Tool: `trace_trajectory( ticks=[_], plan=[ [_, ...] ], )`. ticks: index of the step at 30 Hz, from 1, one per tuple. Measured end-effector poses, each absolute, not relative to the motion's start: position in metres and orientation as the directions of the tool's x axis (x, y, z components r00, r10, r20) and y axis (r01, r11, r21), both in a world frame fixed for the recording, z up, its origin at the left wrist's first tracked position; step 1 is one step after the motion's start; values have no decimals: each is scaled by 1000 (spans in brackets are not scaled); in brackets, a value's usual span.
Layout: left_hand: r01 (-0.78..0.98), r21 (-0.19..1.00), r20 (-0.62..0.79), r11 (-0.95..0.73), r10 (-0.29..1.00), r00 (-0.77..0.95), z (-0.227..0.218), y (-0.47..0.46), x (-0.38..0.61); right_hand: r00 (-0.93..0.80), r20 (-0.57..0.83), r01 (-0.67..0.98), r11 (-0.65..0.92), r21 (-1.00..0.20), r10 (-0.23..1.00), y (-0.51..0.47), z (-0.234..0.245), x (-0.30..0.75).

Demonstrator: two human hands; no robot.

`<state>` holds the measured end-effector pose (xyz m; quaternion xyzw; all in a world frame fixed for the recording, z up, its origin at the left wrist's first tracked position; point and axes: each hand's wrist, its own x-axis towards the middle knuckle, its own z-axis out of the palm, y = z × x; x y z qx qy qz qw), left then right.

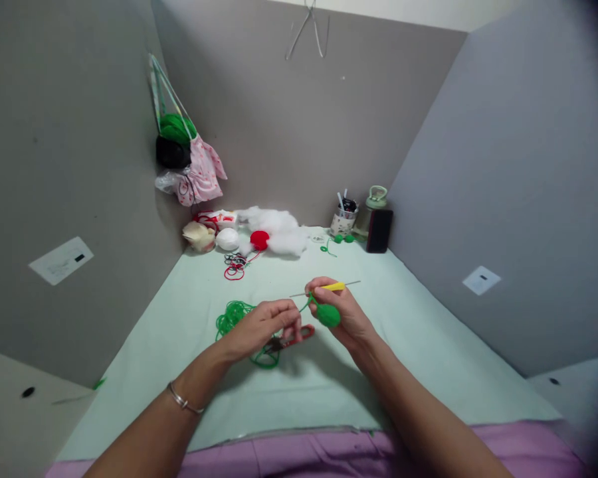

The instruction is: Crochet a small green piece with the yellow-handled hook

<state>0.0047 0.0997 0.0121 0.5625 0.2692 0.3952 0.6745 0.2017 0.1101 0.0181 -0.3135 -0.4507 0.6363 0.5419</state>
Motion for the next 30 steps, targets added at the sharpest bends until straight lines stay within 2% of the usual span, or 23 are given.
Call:
trace_trajectory(
  ticks=[6,13,15,16,17,19,21,25,30],
  plan=[
    [-514,854,83,80,954,287,14,110,-4,-201,75,-468,-29,-883,977,106,23,196],
    [-712,675,25,194,958,285,43,99,-9,-291,79,-407,-49,-912,954,98,21,189],
    [-745,650,54,152,968,244,45,95,-8,-294,93,-401,-34,-916,951,98,19,188],
    [-734,674,87,83,978,191,43,93,-7,-287,100,-401,-25,-916,953,98,19,188],
    [-676,736,151,-37,982,111,39,91,-5,-275,105,-404,-16,-915,956,98,18,187],
    [-417,844,351,-337,935,-44,27,89,-3,-248,109,-411,-3,-912,963,99,18,186],
    [-131,833,531,-538,843,-83,13,87,-1,-225,107,-416,4,-909,968,100,17,186],
    [63,796,603,-603,798,15,-2,89,0,-178,126,-421,40,-906,976,101,15,185],
    [170,790,576,-589,808,122,0,93,8,-102,180,-404,124,-906,978,103,12,186]
  ],
)
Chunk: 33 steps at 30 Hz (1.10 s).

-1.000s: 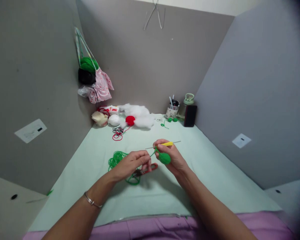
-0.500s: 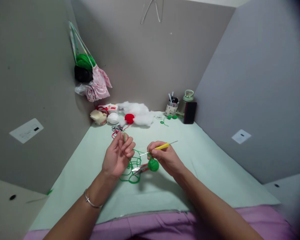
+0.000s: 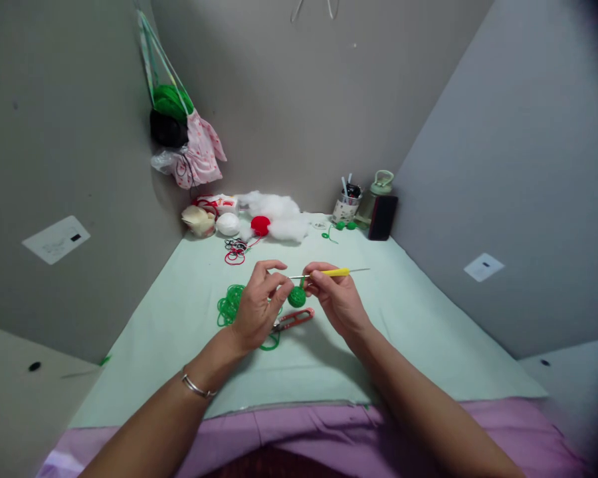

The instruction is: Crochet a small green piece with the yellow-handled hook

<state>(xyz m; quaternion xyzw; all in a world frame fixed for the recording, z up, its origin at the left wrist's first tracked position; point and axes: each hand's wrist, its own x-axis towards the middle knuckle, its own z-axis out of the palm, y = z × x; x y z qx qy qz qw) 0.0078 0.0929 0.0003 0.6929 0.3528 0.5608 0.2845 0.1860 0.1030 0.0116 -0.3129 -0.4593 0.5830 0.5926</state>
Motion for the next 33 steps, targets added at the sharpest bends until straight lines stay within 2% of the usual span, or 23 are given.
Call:
trace_trajectory(
  ticks=[4,7,9,13,19,24,27,30,33],
  plan=[
    [-24,906,417,-423,879,230,0,92,16,-49,230,-341,200,-919,972,101,11,186],
    [-151,941,331,-304,920,209,-2,91,22,-15,286,-276,271,-922,958,97,13,185],
    [-212,949,275,-234,943,187,-4,90,26,-9,356,-171,350,-921,934,94,14,185],
    [-378,925,124,-30,966,227,-4,90,30,-25,468,29,469,-883,883,89,13,184],
    [-543,822,-3,174,954,301,-2,90,28,-72,461,-12,461,-887,885,89,14,183],
    [-583,776,-56,241,947,317,5,89,25,-64,460,-49,457,-888,886,89,18,182],
    [-554,806,-63,206,962,265,6,90,24,-70,487,-22,486,-873,871,89,17,182],
    [-513,849,-36,127,982,184,3,91,24,-79,559,62,564,-823,825,88,12,182],
    [-513,853,-29,91,991,129,-1,91,25,-119,676,215,684,-698,727,88,6,184]
  ],
)
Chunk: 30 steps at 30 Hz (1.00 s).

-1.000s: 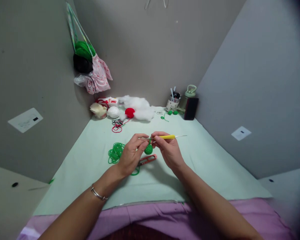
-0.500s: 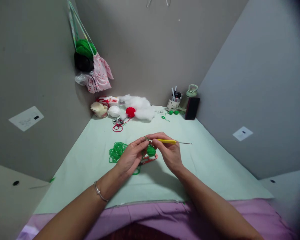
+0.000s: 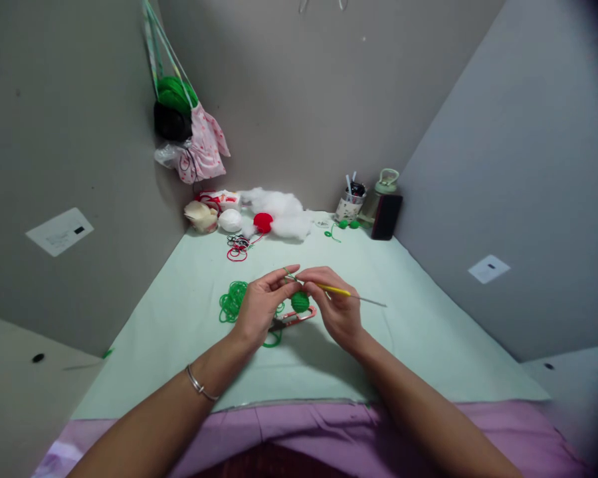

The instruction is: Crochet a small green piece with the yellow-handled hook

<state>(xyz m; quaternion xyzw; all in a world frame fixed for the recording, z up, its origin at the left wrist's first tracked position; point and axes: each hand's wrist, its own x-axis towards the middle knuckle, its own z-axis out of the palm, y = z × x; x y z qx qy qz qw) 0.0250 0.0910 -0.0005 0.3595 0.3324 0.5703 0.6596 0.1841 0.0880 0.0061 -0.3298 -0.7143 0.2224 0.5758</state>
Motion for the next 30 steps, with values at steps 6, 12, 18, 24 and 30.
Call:
trace_trajectory(
  ticks=[6,12,18,24,30],
  plan=[
    [-549,824,-69,138,987,145,-1,89,28,-274,782,448,794,-412,560,87,-11,189],
    [-582,779,-96,235,961,259,1,90,26,-206,806,415,795,-442,555,82,-12,188],
    [-564,781,-74,266,938,340,8,91,20,-90,687,152,692,-706,721,87,-1,188],
    [-525,803,-92,284,928,362,9,96,11,-93,635,58,641,-766,767,89,8,191],
    [-471,840,-97,269,929,358,15,97,5,-27,544,1,545,-839,838,92,18,196]
  ],
)
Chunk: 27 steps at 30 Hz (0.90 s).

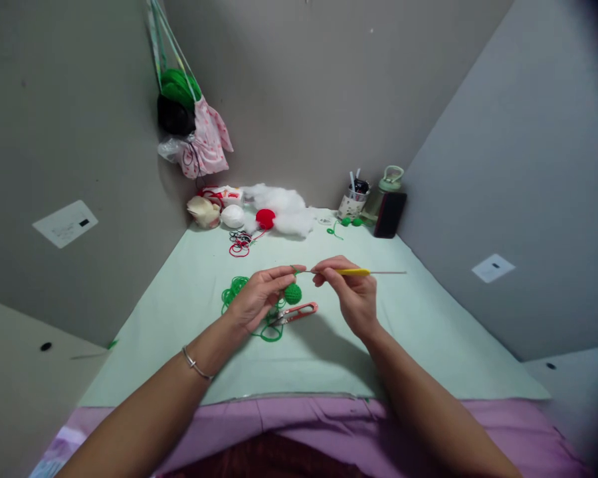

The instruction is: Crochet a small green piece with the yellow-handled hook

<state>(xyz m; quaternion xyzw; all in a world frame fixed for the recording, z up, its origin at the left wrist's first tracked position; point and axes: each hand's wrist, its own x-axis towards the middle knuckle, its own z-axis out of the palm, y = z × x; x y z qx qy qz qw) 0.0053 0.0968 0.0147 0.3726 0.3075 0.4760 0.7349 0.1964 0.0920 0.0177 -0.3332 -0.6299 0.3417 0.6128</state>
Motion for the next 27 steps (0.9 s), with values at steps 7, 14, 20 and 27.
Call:
trace_trajectory(
  ticks=[7,14,20,27],
  plan=[
    [-409,877,-102,253,929,355,11,97,8,-72,318,-196,299,-934,945,103,18,202],
    [-386,886,-128,258,935,330,-5,97,19,-163,682,324,692,-646,713,94,1,191],
    [-367,892,-142,262,936,322,-9,98,17,60,681,520,560,-646,730,115,-3,209],
    [-314,927,-109,207,947,302,-12,104,10,34,510,563,406,-720,859,149,-13,241]
  ],
)
